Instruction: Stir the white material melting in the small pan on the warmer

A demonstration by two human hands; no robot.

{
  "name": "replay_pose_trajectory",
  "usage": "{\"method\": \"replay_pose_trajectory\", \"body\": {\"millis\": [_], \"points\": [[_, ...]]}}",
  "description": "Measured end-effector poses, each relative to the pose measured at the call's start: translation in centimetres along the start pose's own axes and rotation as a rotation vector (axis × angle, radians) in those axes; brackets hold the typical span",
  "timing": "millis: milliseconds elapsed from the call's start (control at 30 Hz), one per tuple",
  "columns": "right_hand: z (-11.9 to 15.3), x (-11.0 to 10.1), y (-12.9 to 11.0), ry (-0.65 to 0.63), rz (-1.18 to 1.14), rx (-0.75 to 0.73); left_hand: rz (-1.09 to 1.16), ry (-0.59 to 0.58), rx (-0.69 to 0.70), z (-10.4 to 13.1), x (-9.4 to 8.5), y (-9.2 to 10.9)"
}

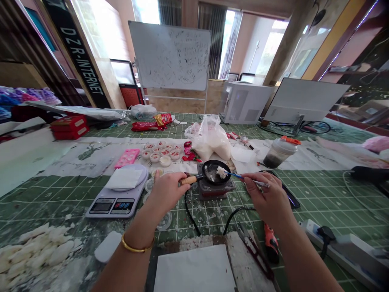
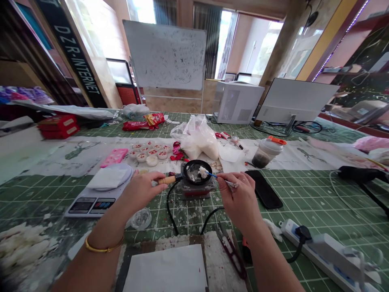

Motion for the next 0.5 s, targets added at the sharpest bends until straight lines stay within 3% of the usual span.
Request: {"method": "replay_pose_trajectory", "body": {"millis": [233, 500], "points": [[0.4, 0.4, 2.2, 0.014, 0.026, 0.082, -0.011, -0.013, -0.016, 0.1, -0.1, 0.1], [0.5, -0.9, -0.8, 0.121, -0.202, 0.015, -0.01, 0.008, 0.035, 0.1, -0.2, 0.2]]}}
Point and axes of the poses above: each hand's wrist, its own z-axis away from the middle knuckle, its own x-axis out of the palm, y = z × x, the point moved 9 cm from there along -z, towards the middle knuckle, and after that the axes turned 13 degrees about z, right-handed, at the moved point
